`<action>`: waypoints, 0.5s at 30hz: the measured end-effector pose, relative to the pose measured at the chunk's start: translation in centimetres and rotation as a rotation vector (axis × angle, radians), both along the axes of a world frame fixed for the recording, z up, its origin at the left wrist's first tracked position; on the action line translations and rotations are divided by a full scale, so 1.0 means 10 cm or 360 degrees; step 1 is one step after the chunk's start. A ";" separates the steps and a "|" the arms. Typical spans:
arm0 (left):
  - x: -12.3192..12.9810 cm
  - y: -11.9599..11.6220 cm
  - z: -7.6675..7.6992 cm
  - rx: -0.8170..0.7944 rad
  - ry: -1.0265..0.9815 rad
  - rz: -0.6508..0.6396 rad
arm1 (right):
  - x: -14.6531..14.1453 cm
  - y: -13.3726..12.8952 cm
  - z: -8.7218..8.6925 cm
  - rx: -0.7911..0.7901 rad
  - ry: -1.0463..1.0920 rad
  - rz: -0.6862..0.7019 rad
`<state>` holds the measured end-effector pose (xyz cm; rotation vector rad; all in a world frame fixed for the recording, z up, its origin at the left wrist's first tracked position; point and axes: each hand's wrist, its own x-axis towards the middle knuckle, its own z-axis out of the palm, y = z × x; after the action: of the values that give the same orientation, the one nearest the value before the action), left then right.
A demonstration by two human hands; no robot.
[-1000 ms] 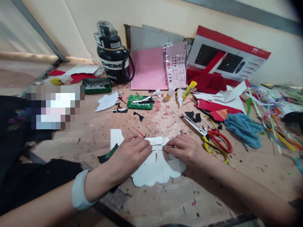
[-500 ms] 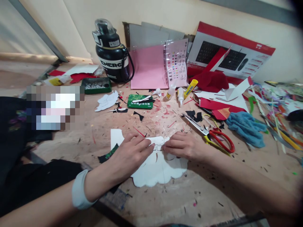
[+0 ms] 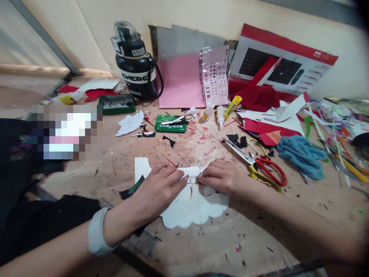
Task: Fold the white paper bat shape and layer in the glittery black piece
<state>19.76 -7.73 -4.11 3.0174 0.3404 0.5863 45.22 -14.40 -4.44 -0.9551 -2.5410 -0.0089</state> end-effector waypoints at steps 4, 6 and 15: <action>0.01 0.00 0.01 0.0014 -0.0005 0.0004 | -0.06 0.00 -0.02 -0.0024 0.0085 -0.0075; 0.01 0.00 0.01 0.0022 -0.0007 0.0004 | -0.07 -0.01 -0.03 -0.0023 0.0090 -0.0086; 0.00 -0.01 0.03 0.0025 -0.0008 -0.0006 | -0.07 0.00 -0.07 -0.0015 0.0122 -0.0107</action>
<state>19.76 -7.86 -3.82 3.0303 0.3311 0.5988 44.53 -14.44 -5.18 -1.0249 -2.4403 0.0198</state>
